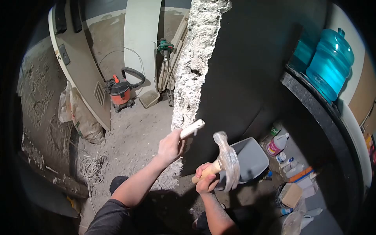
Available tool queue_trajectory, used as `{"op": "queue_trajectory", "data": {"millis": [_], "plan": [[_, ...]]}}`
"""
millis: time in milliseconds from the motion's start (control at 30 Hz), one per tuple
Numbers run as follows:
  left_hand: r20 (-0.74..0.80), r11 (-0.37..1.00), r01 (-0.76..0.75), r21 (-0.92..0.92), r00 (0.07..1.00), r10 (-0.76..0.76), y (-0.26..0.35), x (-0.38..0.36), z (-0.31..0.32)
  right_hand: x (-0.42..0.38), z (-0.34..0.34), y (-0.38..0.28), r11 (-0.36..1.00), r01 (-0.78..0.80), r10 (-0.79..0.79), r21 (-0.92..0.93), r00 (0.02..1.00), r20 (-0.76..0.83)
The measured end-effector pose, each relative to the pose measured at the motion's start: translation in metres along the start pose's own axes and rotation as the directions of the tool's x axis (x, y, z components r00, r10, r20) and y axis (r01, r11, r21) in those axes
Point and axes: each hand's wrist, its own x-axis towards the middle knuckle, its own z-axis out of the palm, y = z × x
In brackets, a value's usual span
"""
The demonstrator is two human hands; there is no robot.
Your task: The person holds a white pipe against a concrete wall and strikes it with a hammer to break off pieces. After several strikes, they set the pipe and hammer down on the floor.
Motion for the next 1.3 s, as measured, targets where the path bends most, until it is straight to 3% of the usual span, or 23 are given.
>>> {"op": "queue_trajectory", "data": {"millis": [33,100,167,367,433,467,600,700,733,800,867,900,933,1033,1167,1233,1300], "plan": [[-0.056,0.999,-0.006,0.042,0.998,0.009,0.003,0.0,-0.003,0.001,-0.001,0.002,1.0,-0.001,0.001,0.002,1.0,-0.002],[-0.107,0.996,-0.015,0.087,0.994,0.024,0.01,0.002,-0.013,0.004,-0.001,0.004,0.978,0.174,-0.174,0.113,0.985,-0.006],[-0.064,0.99,0.072,0.124,0.996,-0.064,0.015,0.002,-0.022,0.004,-0.006,0.001,0.981,0.157,-0.159,0.113,0.987,0.015],[-0.066,0.978,0.092,0.185,0.995,-0.081,0.024,-0.001,-0.028,0.007,0.001,0.007,0.983,0.14,-0.142,0.115,0.99,0.011],[-0.073,0.975,0.099,0.201,0.994,-0.086,0.025,-0.001,-0.029,0.01,0.0,0.02,0.998,0.045,-0.043,-0.032,0.998,0.053],[-0.059,0.975,0.118,0.19,0.992,-0.109,0.026,-0.002,-0.029,0.014,-0.011,0.027,0.967,-0.187,0.208,-0.173,0.972,0.108],[-0.081,0.983,0.111,0.147,0.992,-0.099,0.019,-0.003,-0.024,0.021,-0.007,0.01,0.951,-0.292,0.296,-0.098,0.955,0.027],[0.029,0.998,0.013,-0.066,1.0,-0.011,0.005,-0.003,-0.03,0.013,-0.018,0.021,0.973,-0.23,0.231,-0.034,0.972,0.041],[0.018,0.998,0.018,-0.061,1.0,-0.017,0.004,-0.005,-0.034,0.009,-0.018,0.022,0.974,-0.221,0.223,-0.041,0.974,0.041],[0.229,0.875,0.305,-0.377,0.946,-0.231,0.005,-0.008,-0.042,0.002,-0.016,0.021,0.945,-0.327,0.327,-0.03,0.945,-0.013],[0.251,0.81,0.391,-0.438,0.918,-0.308,-0.007,-0.013,-0.038,-0.007,-0.012,0.02,0.922,-0.385,0.386,0.027,0.921,-0.055],[0.281,0.729,0.472,-0.495,0.882,-0.379,-0.008,-0.012,-0.041,-0.012,-0.008,0.018,0.911,-0.402,0.395,-0.092,0.915,-0.086],[0.404,0.546,0.591,-0.594,0.806,-0.433,-0.012,-0.012,-0.047,-0.015,-0.005,0.017,0.885,-0.416,0.4,-0.209,0.909,-0.116],[0.328,0.394,0.47,-0.79,0.867,-0.376,-0.035,-0.012,-0.049,-0.01,0.007,-0.011,0.92,-0.381,0.361,-0.093,0.915,-0.177],[0.313,0.259,0.444,-0.858,0.851,-0.421,-0.048,-0.016,-0.054,0.017,-0.001,-0.059,0.98,-0.197,0.197,-0.006,0.98,-0.036],[0.286,0.295,0.426,-0.855,0.862,-0.418,-0.046,-0.019,-0.051,0.013,0.002,-0.048,0.99,-0.144,0.144,0.005,0.989,-0.044],[0.297,0.339,0.426,-0.839,0.88,-0.371,-0.039,-0.024,-0.046,-0.007,-0.021,-0.001,0.959,-0.275,0.27,0.064,0.96,0.077]]}}
